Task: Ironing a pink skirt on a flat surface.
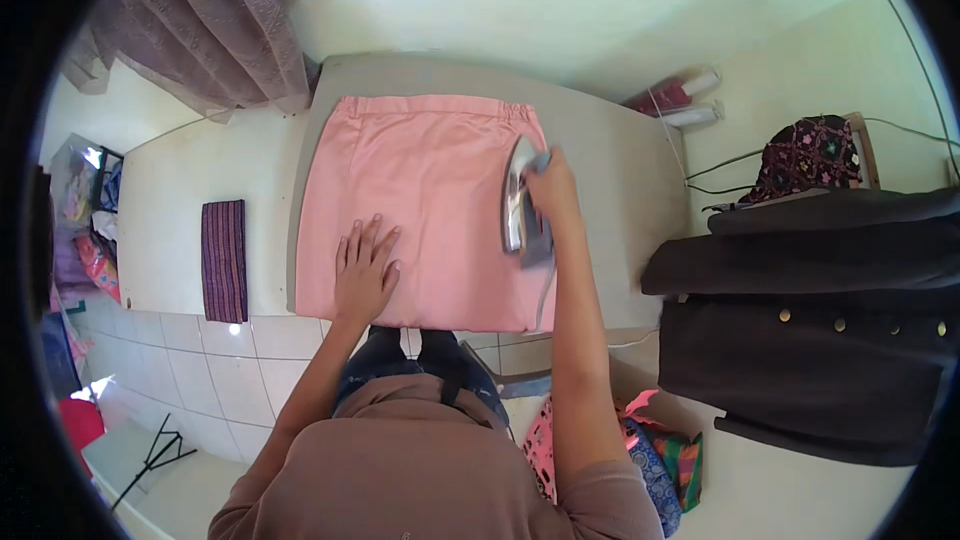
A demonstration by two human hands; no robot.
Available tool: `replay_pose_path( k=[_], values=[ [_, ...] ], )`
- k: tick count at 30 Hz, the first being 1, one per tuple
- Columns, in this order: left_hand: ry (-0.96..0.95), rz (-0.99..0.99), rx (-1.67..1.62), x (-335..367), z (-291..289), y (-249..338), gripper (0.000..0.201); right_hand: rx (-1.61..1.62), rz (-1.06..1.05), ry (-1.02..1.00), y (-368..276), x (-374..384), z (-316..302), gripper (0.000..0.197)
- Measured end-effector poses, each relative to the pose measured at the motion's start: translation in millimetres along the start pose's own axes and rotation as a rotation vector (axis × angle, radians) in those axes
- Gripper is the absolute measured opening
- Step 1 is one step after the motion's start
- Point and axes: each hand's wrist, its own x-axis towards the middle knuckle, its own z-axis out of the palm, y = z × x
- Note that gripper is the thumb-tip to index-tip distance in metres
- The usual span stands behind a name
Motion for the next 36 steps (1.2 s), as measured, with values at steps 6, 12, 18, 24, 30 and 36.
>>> replay_pose_path(
  k=[6,12,18,24,30,36],
  values=[
    [0.000,-0.034,-0.037,-8,-7,-3,0.057,-0.044,0.021,-0.029,65,-146,3,0.044],
    [-0.011,-0.017,-0.019,-8,-7,-5,0.052,-0.094,-0.090,0.051,62,-89,8,0.048],
    [-0.030,0.005,-0.011,-4,-2,1,0.052,0.094,0.061,0.001,8,31,-4,0.053],
    [-0.008,-0.033,0.000,-8,-1,-3,0.057,0.026,-0.062,0.018,50,-28,28,0.045],
    [0.009,-0.037,-0.039,-11,-6,-7,0.056,0.075,0.086,-0.286,4,-172,13,0.032],
    [0.036,-0.024,-0.104,-13,-4,-9,0.052,0.015,-0.210,-0.154,-33,-150,63,0.034]
  ],
)
